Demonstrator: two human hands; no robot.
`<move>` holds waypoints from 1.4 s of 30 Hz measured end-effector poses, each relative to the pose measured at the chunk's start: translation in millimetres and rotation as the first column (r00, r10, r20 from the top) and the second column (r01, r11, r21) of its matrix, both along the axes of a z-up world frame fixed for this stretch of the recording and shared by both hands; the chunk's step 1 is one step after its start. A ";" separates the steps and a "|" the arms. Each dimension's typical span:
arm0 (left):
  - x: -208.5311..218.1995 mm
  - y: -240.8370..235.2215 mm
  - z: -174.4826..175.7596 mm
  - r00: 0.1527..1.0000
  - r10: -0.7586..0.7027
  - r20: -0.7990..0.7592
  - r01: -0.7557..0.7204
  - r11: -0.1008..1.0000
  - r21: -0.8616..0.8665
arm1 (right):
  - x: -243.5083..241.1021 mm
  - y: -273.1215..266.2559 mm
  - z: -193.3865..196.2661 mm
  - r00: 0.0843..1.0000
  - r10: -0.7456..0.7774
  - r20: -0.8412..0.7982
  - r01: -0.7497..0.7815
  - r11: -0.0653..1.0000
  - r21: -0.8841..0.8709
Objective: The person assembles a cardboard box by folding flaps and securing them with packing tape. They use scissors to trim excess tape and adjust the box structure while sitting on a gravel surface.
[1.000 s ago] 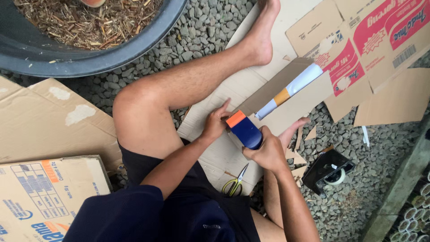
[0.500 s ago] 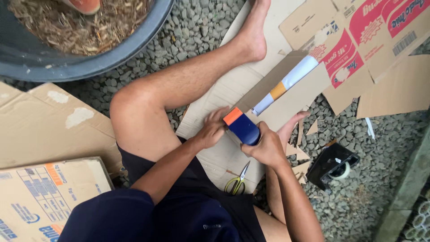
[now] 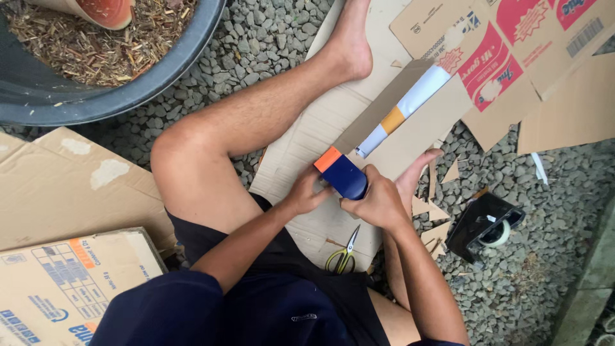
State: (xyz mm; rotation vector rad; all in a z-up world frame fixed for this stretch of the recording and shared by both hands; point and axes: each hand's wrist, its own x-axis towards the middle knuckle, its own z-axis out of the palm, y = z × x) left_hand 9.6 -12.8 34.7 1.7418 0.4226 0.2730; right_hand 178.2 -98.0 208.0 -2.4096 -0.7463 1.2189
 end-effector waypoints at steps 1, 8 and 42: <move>-1.1 -4.4 -3.3 0.999 0.020 0.026 -0.020 0.999 -0.028 | 0.1 0.7 -0.3 1.000 0.004 -0.005 -0.004 1.000 -0.005; -5.6 -32.0 -20.2 0.984 0.138 -0.110 -0.161 0.958 -0.236 | 3.4 -4.5 -2.1 0.998 -0.013 -0.069 0.013 1.000 0.001; 12.2 39.3 31.9 0.988 -0.150 -0.030 0.153 0.945 0.289 | -16.0 -92.7 -8.8 0.993 -0.064 0.099 0.065 0.998 -0.009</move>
